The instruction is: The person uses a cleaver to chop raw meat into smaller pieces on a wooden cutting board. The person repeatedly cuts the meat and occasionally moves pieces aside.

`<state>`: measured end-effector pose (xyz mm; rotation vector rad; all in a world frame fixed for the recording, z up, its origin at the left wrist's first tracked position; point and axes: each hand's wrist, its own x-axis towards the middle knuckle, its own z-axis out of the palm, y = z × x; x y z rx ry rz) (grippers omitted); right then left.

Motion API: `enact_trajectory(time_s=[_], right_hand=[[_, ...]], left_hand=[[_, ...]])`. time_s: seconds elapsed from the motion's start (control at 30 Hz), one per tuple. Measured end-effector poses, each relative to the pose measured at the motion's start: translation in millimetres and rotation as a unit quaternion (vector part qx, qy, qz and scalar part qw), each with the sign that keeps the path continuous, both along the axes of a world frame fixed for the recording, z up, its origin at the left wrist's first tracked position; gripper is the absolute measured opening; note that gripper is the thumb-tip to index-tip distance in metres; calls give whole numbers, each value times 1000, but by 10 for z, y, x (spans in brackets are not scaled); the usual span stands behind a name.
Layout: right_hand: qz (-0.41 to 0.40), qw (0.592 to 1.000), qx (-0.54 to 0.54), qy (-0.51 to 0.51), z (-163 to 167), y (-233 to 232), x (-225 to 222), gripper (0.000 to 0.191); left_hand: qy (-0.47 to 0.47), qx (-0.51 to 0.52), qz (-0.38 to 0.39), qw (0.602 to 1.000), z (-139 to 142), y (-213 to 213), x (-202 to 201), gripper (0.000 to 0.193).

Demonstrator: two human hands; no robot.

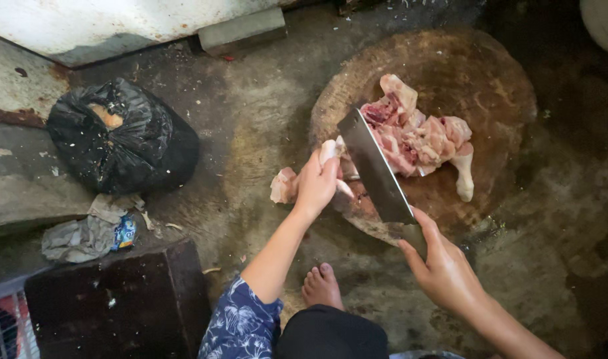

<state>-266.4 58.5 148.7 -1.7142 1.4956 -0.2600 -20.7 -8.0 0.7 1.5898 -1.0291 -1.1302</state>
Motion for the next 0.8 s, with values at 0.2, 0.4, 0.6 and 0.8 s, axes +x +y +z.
enact_trajectory(time_s=[0.2,0.4,0.6,0.8], right_hand=[[40,998,-25,50,-113,-13,79,66],[54,993,-80,65,-373,-275,370,66],[45,991,-112,54,-332,-651,738,58],[36,996,-60,57,-246,-265,410,64]], left_hand=[[178,97,51,978,-253,23,100,23],[-182,45,-49,981,-85,171,103,31],[-146,3,-35,989,-60,168,28,29],[-126,32,-26,991,-47,232,88,31]])
